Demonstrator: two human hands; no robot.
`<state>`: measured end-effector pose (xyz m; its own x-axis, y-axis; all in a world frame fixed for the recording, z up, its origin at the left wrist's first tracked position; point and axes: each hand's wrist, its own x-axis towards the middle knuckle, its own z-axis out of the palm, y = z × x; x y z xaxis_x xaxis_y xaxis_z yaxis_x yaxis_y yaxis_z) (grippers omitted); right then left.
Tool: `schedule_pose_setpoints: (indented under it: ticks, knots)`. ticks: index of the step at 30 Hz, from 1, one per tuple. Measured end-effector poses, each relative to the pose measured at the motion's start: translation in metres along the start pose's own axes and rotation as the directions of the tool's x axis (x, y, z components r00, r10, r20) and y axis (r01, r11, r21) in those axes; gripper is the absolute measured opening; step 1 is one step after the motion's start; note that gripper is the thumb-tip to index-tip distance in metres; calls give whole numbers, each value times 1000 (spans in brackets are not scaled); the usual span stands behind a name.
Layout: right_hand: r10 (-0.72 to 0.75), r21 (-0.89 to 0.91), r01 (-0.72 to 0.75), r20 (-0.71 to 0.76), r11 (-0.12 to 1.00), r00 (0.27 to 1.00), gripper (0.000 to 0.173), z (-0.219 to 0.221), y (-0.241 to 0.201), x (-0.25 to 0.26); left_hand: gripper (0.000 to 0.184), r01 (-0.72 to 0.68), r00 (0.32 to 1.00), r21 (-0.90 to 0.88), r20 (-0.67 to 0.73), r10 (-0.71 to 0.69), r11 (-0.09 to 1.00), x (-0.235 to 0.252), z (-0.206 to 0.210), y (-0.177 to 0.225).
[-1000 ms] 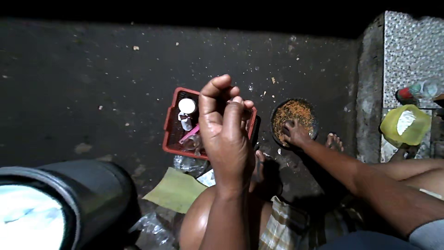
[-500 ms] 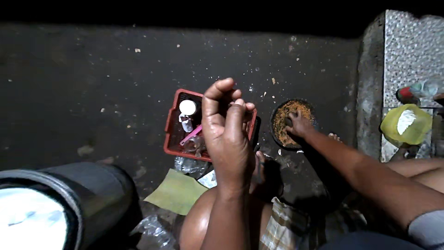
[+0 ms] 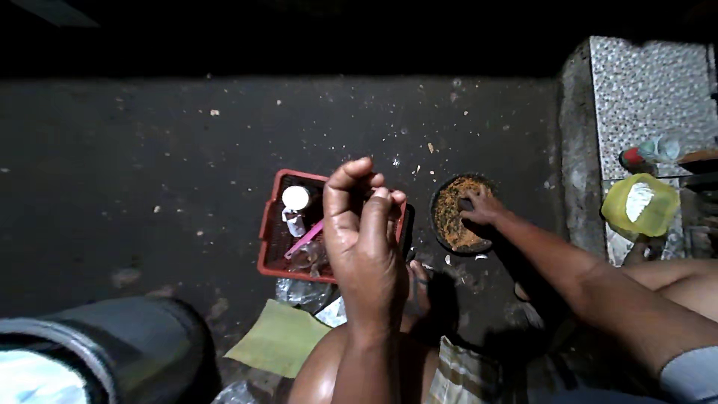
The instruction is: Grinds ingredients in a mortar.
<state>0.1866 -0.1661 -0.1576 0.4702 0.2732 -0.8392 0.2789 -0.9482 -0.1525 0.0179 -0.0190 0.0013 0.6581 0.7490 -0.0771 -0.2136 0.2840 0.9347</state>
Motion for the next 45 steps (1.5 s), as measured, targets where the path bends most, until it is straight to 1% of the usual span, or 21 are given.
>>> schedule_pose_setpoints:
  ticks: [2,4,6,9,10,11,12,14,16,21,24,25,28,30,32,33,35,39,42,43,45]
  knots:
    - [-75,-76,74,-7,994,997,51,-29,-21,-13,29,-14,1000,-8,-7,14,1000,-2,0,1]
    - [-189,-224,179,-25,958,982,49,-36,-22,-12,29,-6,1000,-13,-24,6,1000,-5,-1,1]
    - [-197,-291,185,-13,939,980,49,-39,-17,-11,29,-3,1000,-16,-30,2,1000,-5,-2,3]
    - [-61,-186,62,9,981,998,52,-27,9,-1,29,-11,999,-9,-39,11,1000,-3,-6,4]
    - [-35,-124,29,-44,992,998,53,-10,34,12,29,-11,999,-9,-39,11,1000,-2,-8,2]
    - [-45,-69,33,-181,997,983,53,18,64,29,29,-12,999,-11,-35,11,1000,-1,-9,0]
    - [-9,2,10,-221,1000,975,57,41,81,36,29,-9,1000,-6,-26,9,1000,-1,-10,-1]
    - [48,85,-33,-187,996,981,63,69,84,28,29,-5,1000,9,-13,5,1000,1,-7,-4]
    - [21,7,-20,-211,1000,977,63,88,78,33,30,-3,1000,20,-6,3,1000,3,-1,-7]
    - [-17,88,49,-329,995,944,62,69,78,72,29,-6,1000,9,19,6,1000,0,2,-7]
    - [49,220,-1,-215,976,975,63,63,67,62,28,-18,1000,12,-4,18,1000,-5,-1,-4]
    - [28,184,5,-177,983,984,64,71,65,54,29,-23,1000,10,-13,23,1000,-6,-2,-4]
    - [-115,-59,105,-206,993,972,60,98,71,47,28,-19,999,16,-49,19,1000,-5,-5,-6]
    - [-154,-83,140,-193,987,969,58,92,69,50,28,1,999,29,-48,0,1000,-3,-5,-6]
    - [-146,-33,143,-216,989,965,58,67,66,47,28,9,1000,25,-27,-9,1000,-1,1,-7]
    - [-124,-3,126,-174,992,977,55,39,53,34,27,6,1000,29,-23,-5,1000,-1,4,-6]
    - [-34,34,33,7,999,999,52,-19,12,-9,28,3,1000,30,-17,-3,1000,-3,5,-2]
    - [46,-33,-49,-63,998,997,49,-39,13,-33,28,-2,1000,16,-7,2,1000,-6,1,-1]
    - [94,-27,-94,1,995,996,55,1,51,-6,28,1,1000,15,-24,0,1000,-5,-2,2]
    - [78,16,-78,-62,997,995,55,29,76,13,29,-3,1000,9,-27,4,1000,-4,-3,1]
    - [109,184,-104,-22,977,994,62,58,93,28,29,-18,999,3,-30,18,1000,-3,-5,1]
